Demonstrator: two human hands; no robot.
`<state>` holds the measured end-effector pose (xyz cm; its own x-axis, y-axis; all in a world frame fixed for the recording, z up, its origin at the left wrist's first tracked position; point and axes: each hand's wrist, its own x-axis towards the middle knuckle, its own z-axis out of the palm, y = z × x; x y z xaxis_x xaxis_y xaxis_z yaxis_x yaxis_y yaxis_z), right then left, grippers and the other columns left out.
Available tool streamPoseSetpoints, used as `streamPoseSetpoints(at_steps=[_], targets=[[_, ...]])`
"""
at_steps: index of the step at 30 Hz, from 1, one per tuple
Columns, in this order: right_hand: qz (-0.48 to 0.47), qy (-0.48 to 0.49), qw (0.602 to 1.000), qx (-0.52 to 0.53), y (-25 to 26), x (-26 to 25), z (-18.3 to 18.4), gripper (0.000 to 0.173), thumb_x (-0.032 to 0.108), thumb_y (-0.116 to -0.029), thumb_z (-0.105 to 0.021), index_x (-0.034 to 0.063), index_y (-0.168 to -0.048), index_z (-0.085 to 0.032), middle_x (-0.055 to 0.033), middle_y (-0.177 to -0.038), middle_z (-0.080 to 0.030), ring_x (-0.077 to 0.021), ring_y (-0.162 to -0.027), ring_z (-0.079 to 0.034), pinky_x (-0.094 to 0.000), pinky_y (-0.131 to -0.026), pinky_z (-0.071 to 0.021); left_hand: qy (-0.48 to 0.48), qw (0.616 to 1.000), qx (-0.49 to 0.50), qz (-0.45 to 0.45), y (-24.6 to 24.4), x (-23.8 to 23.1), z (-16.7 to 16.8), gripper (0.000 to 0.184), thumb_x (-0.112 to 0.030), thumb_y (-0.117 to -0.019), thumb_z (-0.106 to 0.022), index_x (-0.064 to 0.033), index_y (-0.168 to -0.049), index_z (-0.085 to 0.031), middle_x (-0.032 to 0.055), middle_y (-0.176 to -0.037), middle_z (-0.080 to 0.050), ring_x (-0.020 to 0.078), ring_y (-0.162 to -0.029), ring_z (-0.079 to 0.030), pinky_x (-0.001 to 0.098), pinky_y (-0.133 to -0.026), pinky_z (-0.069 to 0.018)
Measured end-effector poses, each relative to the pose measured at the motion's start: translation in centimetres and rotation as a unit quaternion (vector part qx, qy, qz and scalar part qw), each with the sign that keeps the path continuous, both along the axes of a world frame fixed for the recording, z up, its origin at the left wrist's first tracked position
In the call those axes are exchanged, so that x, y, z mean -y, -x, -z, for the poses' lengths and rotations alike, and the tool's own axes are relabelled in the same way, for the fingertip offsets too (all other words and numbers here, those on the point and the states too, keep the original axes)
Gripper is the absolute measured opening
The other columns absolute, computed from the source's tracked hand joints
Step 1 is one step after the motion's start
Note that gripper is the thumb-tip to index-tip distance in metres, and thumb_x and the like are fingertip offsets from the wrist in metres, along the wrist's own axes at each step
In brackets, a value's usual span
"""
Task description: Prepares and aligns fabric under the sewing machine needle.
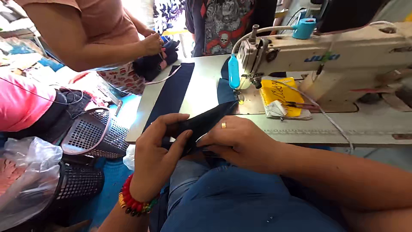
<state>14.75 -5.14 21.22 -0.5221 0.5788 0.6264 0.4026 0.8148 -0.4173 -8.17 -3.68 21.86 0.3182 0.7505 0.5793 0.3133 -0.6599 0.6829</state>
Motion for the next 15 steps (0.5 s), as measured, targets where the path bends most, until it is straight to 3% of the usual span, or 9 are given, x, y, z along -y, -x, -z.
streamPoseSetpoints(at_steps=[3, 6, 11, 15], targets=[[0.027, -0.027, 0.999, -0.038, 0.3, -0.8, -0.8, 0.016, 0.013, -0.0947, -0.065, 0.0112, -0.100, -0.080, 0.0014, -0.087, -0.071, -0.0084, -0.084, -0.063, -0.0283, -0.077, -0.0493, -0.028, 1.000, 0.008, 0.006, -0.5, -0.1, -0.1, 0.034, -0.009, -0.0965, -0.066, -0.0040, -0.130, -0.063, -0.0004, -0.108, -0.072, 0.0040, -0.093, -0.069, 0.0212, -0.082, -0.0594], [0.030, -0.022, 0.995, -0.091, 0.1, -1.2, -1.1, 0.013, 0.013, -0.0935, -0.069, 0.0126, -0.097, -0.082, 0.0005, -0.092, -0.059, -0.0061, -0.089, -0.055, -0.0211, -0.081, -0.0465, -0.032, 0.999, 0.019, 0.021, -1.1, 0.0, -0.3, 0.034, -0.005, -0.0962, -0.065, -0.0027, -0.130, -0.063, -0.0003, -0.105, -0.073, 0.0048, -0.093, -0.070, 0.0214, -0.082, -0.0603], [0.057, -0.029, 0.983, -0.173, -0.3, -1.4, -0.9, 0.008, 0.010, -0.0867, -0.077, 0.0074, -0.094, -0.076, 0.0020, -0.088, -0.067, -0.0069, -0.090, -0.059, -0.0253, -0.085, -0.0471, -0.026, 0.998, 0.028, 0.048, -2.1, -0.1, -0.4, 0.033, -0.003, -0.0970, -0.063, -0.0026, -0.130, -0.062, -0.0008, -0.104, -0.073, 0.0040, -0.091, -0.070, 0.0203, -0.081, -0.0596], [0.045, -0.020, 0.981, -0.189, -0.8, -1.4, -1.0, 0.005, 0.009, -0.0845, -0.078, 0.0084, -0.088, -0.075, 0.0006, -0.093, -0.066, -0.0085, -0.097, -0.058, -0.0243, -0.088, -0.0461, -0.010, 0.997, 0.032, 0.067, -2.9, -0.2, -0.4, 0.033, -0.003, -0.0972, -0.062, -0.0033, -0.130, -0.062, -0.0011, -0.105, -0.074, 0.0042, -0.091, -0.070, 0.0203, -0.081, -0.0603]])
